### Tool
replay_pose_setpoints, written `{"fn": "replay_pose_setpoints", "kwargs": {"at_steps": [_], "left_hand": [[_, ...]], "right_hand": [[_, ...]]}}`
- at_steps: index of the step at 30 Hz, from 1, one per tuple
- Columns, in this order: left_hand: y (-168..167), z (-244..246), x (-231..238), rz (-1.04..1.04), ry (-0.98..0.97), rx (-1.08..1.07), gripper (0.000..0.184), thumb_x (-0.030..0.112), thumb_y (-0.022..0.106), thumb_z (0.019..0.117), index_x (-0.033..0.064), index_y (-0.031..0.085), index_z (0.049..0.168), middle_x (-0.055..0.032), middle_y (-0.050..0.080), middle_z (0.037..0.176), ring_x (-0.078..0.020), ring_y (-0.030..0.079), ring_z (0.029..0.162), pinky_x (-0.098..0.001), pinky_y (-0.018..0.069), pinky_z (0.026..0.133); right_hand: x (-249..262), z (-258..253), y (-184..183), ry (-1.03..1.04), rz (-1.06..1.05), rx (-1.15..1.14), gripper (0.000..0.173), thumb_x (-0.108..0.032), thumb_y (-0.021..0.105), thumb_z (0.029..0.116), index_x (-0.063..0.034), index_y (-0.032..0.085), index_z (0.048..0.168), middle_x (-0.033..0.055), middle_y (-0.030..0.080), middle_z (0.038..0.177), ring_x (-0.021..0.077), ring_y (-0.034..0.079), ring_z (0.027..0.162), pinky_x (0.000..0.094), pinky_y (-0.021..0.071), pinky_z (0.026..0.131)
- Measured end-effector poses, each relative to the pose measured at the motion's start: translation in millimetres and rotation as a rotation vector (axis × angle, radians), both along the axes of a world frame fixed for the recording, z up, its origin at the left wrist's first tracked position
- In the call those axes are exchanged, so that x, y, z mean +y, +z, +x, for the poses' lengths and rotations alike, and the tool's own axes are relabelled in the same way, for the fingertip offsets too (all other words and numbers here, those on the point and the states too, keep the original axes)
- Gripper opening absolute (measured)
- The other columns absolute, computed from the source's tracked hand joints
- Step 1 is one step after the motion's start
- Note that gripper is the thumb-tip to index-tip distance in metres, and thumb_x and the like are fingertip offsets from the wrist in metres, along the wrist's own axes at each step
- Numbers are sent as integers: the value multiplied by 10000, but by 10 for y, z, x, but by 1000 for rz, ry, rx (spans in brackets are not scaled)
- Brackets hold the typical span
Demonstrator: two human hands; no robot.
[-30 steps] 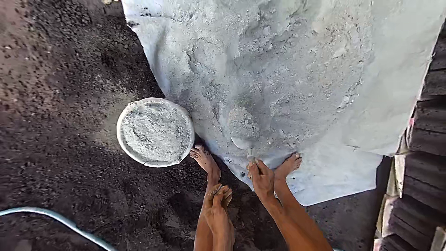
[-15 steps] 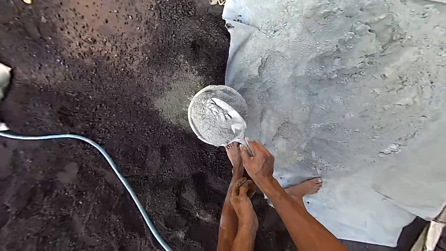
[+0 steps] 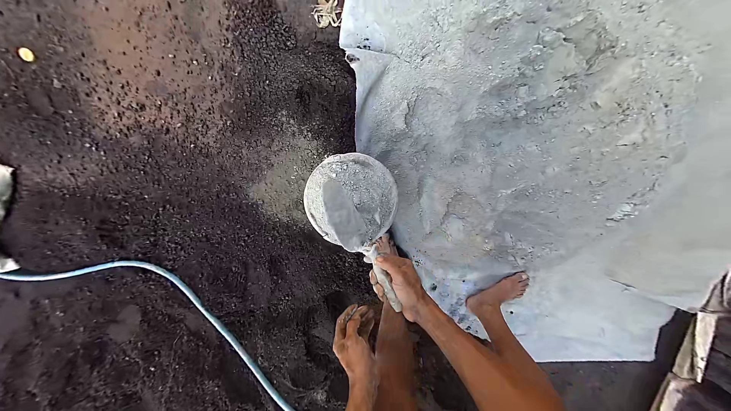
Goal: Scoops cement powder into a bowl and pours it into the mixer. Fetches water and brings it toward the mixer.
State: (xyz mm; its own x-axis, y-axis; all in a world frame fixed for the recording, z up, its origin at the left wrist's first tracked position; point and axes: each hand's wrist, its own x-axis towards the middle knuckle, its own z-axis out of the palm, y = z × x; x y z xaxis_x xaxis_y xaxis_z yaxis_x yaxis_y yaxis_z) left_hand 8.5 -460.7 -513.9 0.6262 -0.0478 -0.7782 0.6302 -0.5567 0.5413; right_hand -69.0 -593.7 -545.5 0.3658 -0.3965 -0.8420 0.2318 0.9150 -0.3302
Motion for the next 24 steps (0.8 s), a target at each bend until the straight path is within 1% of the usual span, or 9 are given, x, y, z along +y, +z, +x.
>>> {"fn": "replay_pose_setpoints", "kwargs": {"at_steps": [5,7,10,13,15,17,20,22,24], "left_hand": [[-34,462,7,18,-49,-50,255,34,452,1033,-85,596,1205,-205,736,962,-276,743,796,-408,637,753],[-109,599,-97,6,-71,-51,254,34,453,1031,-82,600,1202,-199,737,963,-274,744,796,-405,637,746],[-351,868,-462,-35,-185,-108,241,38,484,1035,-81,603,1206,-189,739,979,-263,747,811,-404,640,746],[-750,1208,-896,-4,-425,-201,311,120,540,1048,-46,583,1307,-185,685,1145,-234,702,963,-404,605,822],[-979,1425,-1135,51,-501,-177,408,226,487,1077,-10,538,1406,-211,616,1307,-270,635,1142,-464,552,928],[-1104,1556,-1279,60,-467,-95,471,319,384,1115,15,518,1449,-221,571,1424,-301,577,1291,-522,501,1024],[-1211,1543,-1380,21,-302,-59,506,374,338,1129,3,643,1289,-194,684,1239,-257,673,1128,-471,564,940],[-1214,1525,-1429,-9,-208,-67,529,394,341,1129,-1,689,1186,-174,723,1110,-234,705,1008,-444,584,871],[-1178,1560,-1505,-17,-136,-49,568,430,331,1126,3,705,1123,-162,725,1037,-229,701,944,-446,577,839]], "right_hand": [[96,-689,-113,-150,-79,231,423,-304,385,1056,-10,645,1214,84,650,747,153,565,530,312,502,470],[78,-1174,-266,-98,-168,480,377,-280,420,1073,-5,667,1151,79,666,755,158,578,518,324,526,468],[-51,-1943,-714,278,-233,967,295,-299,634,1010,-18,708,1064,111,664,755,218,614,543,434,565,530],[-314,-2602,-1033,781,-207,1244,376,-423,666,964,-67,742,1058,201,719,937,383,692,875,647,530,801],[-537,-2737,-1044,1032,-233,1366,370,-438,644,959,-102,745,1078,220,724,1054,439,672,1048,707,489,864],[-767,-2522,-936,1077,-269,1401,390,-346,636,967,-67,708,1228,258,663,1250,480,579,1237,725,436,981],[-1202,-1539,-764,764,-342,1180,365,-218,581,1017,3,641,1302,240,685,1217,384,660,1145,593,519,994],[-1457,-717,-749,517,-318,907,379,-253,490,1074,1,616,1327,195,695,1201,304,689,1082,499,570,924],[-1690,-60,-759,410,-225,709,509,-411,381,1113,-31,595,1375,174,680,1276,292,673,1138,494,560,922]]}}
